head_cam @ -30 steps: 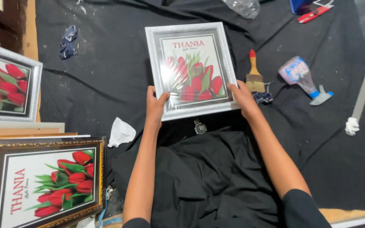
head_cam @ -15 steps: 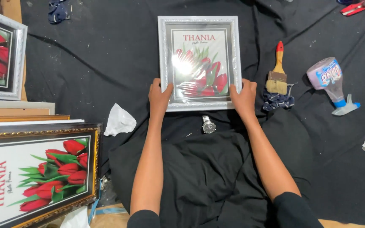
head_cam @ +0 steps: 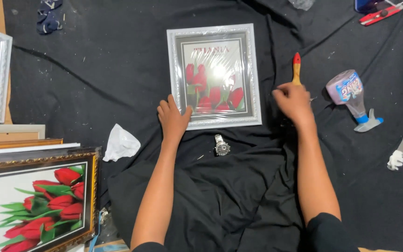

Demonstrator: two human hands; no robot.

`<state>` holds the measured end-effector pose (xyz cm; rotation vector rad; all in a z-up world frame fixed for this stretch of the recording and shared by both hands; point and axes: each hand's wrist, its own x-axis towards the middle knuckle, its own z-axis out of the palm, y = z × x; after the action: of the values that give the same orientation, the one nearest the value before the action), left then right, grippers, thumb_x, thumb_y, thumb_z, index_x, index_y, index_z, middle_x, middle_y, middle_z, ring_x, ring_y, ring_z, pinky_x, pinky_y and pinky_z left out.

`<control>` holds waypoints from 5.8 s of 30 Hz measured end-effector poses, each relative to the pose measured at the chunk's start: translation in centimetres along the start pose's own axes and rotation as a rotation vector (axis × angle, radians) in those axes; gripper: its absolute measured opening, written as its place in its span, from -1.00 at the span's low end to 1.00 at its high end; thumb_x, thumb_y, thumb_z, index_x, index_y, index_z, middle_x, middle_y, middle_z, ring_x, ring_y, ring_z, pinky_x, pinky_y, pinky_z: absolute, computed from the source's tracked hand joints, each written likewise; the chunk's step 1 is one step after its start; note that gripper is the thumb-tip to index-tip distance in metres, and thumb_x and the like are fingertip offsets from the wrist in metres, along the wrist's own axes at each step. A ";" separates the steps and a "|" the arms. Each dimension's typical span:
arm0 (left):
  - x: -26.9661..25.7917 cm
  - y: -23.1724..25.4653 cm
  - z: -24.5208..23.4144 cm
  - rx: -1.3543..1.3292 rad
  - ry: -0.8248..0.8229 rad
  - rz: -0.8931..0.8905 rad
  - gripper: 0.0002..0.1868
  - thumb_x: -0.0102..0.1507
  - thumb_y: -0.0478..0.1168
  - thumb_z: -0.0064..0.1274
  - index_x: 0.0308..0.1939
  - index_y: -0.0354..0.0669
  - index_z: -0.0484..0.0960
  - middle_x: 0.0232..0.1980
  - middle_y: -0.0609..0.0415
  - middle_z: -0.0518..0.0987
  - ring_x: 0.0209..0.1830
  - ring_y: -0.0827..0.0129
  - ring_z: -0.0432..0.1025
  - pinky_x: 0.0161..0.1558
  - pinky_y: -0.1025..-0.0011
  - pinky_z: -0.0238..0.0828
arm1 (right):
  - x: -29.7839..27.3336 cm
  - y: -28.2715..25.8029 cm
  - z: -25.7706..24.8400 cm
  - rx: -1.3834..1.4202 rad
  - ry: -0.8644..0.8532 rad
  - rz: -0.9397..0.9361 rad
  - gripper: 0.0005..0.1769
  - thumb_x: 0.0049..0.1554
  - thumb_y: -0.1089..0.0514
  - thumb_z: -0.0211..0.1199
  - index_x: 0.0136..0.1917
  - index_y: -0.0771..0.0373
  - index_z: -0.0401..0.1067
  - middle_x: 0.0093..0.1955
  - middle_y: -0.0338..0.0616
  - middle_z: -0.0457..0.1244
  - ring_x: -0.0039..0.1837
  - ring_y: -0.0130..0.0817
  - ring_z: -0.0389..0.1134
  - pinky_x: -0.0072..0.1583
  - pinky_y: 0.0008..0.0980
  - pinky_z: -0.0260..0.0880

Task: Cleaning a picture frame by brushing off dust, applying glass cleaner, and wiping it down with a cloth.

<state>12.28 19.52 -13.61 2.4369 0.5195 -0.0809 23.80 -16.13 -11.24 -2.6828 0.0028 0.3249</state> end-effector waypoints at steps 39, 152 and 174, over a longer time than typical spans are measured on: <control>0.7 -1.3 1.3 -0.017 0.030 -0.054 -0.39 0.30 0.06 0.07 0.25 -0.21 0.24 0.03 -0.11 0.24 -0.02 0.11 0.16 -0.02 0.14 0.08 | -1.2 -5.9 2.9 0.374 0.398 -0.341 -0.80 0.20 0.27 0.34 0.09 0.24 0.42 0.03 0.22 0.34 0.09 0.33 0.39 -0.01 0.07 0.52; 0.5 1.1 -1.5 -0.226 0.500 0.101 -0.82 0.27 -0.26 0.08 -0.05 -0.10 0.66 -0.22 -0.10 0.63 -0.15 -0.07 0.55 -0.12 0.08 0.48 | -8.9 -7.6 14.6 -0.277 0.890 0.122 -0.75 0.38 0.21 0.02 0.23 0.25 0.46 0.13 -0.15 0.20 0.12 -0.18 0.25 0.03 -0.21 0.11; -3.8 7.4 5.5 -0.606 -0.241 0.004 -0.71 0.27 0.09 0.20 0.08 0.42 0.68 -0.14 0.26 0.72 -0.14 0.41 0.65 -0.08 0.41 0.59 | -8.7 -8.1 14.3 -0.309 0.917 0.130 -0.72 0.42 0.13 -0.10 0.19 0.24 0.42 0.08 -0.16 0.16 0.03 -0.24 0.19 0.01 -0.23 0.09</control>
<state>12.05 9.58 -13.05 1.8061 0.3630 -0.1842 12.48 -3.20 -18.39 -2.8780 0.4287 -0.9471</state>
